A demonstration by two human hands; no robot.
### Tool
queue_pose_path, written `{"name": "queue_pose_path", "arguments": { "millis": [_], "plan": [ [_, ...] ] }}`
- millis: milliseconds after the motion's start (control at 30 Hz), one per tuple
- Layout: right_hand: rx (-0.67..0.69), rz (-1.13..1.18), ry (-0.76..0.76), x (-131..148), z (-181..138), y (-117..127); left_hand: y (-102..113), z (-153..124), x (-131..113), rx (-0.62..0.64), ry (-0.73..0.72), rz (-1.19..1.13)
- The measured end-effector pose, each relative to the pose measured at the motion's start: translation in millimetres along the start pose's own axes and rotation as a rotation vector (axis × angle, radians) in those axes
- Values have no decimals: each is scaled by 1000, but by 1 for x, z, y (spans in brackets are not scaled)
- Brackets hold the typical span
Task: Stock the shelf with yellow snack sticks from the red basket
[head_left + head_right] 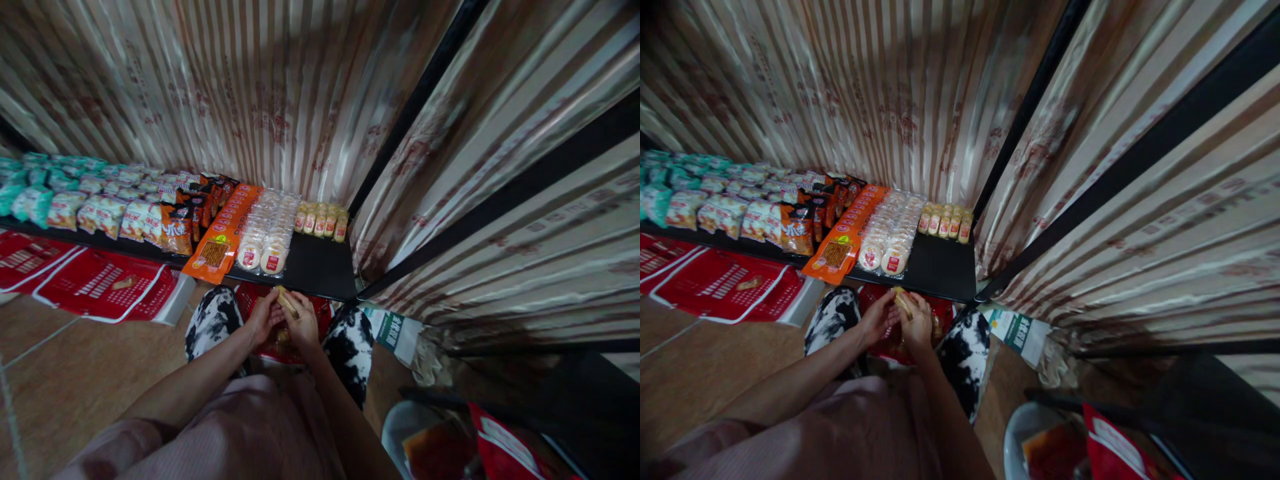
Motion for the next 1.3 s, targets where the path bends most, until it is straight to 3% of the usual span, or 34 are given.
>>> {"name": "queue_pose_path", "arguments": {
  "millis": [367,467,633,733,900,1067,1300],
  "plan": [
    [-36,36,79,13,-1,15,-10,2,-4,28,3,-9],
    [-80,104,0,8,-1,16,-14,2,-7,54,5,-34],
    [-123,293,-301,-14,-3,12,-17,1,-7,67,-4,-140],
    [-113,371,-406,-22,-1,12,-20,-1,-4,70,-4,-166],
    [-165,466,-454,-30,17,25,-27,-7,-3,77,-49,-55],
    [-225,526,-473,-31,42,39,-34,-12,-5,179,-132,121],
    [-266,562,-484,-36,56,34,-42,0,4,153,-189,259]
  ]
}}
Point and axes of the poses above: each hand's wrist, its own z-axis towards the middle knuckle, its own y-axis out of the back of the hand, x = y × z, the point moved 4 cm from there along z, towards the middle knuckle, and after that the axes turned 10 degrees about -x, right-handed, at the moved point
